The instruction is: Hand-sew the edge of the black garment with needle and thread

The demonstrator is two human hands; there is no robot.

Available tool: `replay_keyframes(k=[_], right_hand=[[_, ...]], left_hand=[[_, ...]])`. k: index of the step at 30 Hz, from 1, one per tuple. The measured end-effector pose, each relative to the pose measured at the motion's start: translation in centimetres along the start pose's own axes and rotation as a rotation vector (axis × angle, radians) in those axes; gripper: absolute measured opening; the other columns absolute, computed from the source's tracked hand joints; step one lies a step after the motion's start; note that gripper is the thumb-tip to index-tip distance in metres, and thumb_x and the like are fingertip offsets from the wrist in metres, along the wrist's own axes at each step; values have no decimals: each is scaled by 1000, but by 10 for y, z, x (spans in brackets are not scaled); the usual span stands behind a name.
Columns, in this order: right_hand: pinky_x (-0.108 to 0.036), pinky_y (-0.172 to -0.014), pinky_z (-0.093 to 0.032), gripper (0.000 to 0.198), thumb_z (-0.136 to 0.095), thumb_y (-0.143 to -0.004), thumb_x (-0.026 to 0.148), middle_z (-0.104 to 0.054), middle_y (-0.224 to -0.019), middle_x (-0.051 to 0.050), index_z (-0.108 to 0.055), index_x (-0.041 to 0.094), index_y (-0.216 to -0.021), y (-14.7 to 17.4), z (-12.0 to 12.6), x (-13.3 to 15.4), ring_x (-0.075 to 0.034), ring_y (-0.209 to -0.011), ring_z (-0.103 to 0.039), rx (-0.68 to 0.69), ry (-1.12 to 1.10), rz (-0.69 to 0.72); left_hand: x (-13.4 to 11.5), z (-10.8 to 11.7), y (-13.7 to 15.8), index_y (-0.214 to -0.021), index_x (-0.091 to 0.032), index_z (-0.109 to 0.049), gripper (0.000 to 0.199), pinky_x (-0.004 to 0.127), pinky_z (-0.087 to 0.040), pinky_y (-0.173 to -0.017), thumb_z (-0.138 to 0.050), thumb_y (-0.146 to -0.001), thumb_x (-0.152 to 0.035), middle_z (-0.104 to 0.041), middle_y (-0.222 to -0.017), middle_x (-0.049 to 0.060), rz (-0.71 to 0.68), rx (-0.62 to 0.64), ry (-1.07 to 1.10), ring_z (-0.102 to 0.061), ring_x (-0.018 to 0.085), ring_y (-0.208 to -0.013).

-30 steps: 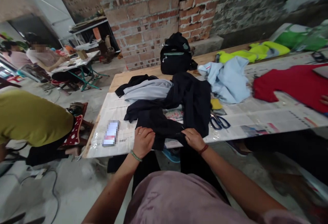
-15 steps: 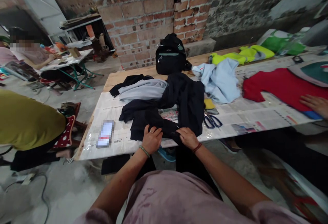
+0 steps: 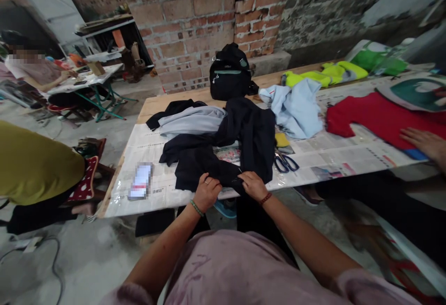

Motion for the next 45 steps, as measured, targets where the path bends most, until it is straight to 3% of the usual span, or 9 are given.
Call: replay_keyframes(k=[8,17,21,26,30,34,40,43,45], right_hand=[[-32,-80,-42,29,-45,-71,6,-61,-89,-7,-61,16,-93,-1,0,-1,-18,-84,-53,14,-8,-8],[-33,-81,-42,29,-45,-71,7,-60,-90,-7,-61,18,-93,0,-3,-5,-19,-85,-53,20,-36,-40],[-36,-84,-42,35,-47,-69,9,-58,-94,-8,-59,18,-100,-1,3,-7,-20,-90,-52,35,-133,-88],[-35,-86,-43,46,-55,-71,26,-54,-103,-7,-49,19,-116,-6,13,-12,-18,-93,-54,201,-395,-178],[-30,-77,-46,27,-41,-82,28,-58,-83,-4,-59,19,-100,-14,42,-23,-14,-77,-59,50,-523,-355],[-26,-68,-47,25,-42,-82,28,-58,-70,-1,-60,20,-97,-26,50,-3,-11,-62,-57,2,-600,-364],[-20,-49,-44,53,-46,-79,26,-59,-73,3,-26,22,-128,-48,44,27,-6,-45,-51,-6,-844,-423],[-16,-37,-36,58,-49,-76,24,-58,-67,6,-22,22,-126,-55,33,30,-5,-36,-44,89,-907,-469],[-15,-34,-33,45,-49,-74,24,-57,-64,6,-34,20,-117,-54,19,33,-4,-34,-43,247,-891,-474]], left_hand=[[12,-16,5,-102,-15,-55,24,35,-41,-79,-40,-84,-17,-59,-83,8,89,-7,115,-51,18,-80],[28,-41,19,-85,-19,-62,12,31,-38,-78,-53,-79,-22,-63,-83,3,341,1,388,-54,14,-81],[21,-42,19,-80,-22,-64,10,34,-34,-81,-56,-77,-27,-64,-79,1,358,9,354,-54,15,-80],[18,-40,22,-81,-22,-64,13,34,-32,-81,-53,-80,-28,-64,-81,1,354,-5,329,-53,14,-80],[16,-39,23,-84,-22,-62,13,34,-32,-81,-50,-82,-26,-64,-84,1,334,-14,309,-52,15,-82],[14,-42,23,-86,-21,-61,14,34,-31,-81,-47,-83,-24,-63,-84,2,312,-18,281,-52,15,-81],[10,-46,23,-89,-23,-62,15,35,-31,-78,-52,-79,-26,-62,-80,2,245,39,244,-50,16,-79],[10,-47,23,-89,-24,-63,16,35,-31,-77,-51,-80,-25,-61,-80,3,246,53,234,-49,16,-79],[10,-47,22,-88,-24,-64,17,35,-31,-77,-48,-81,-24,-61,-79,2,253,51,233,-49,16,-78]])
Point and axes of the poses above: each hand's wrist, its own y-axis away from the middle knuckle, its own z-axis out of the back of the hand, x = y × z, the point moved 9 cm from there along -y, towards the middle knuckle
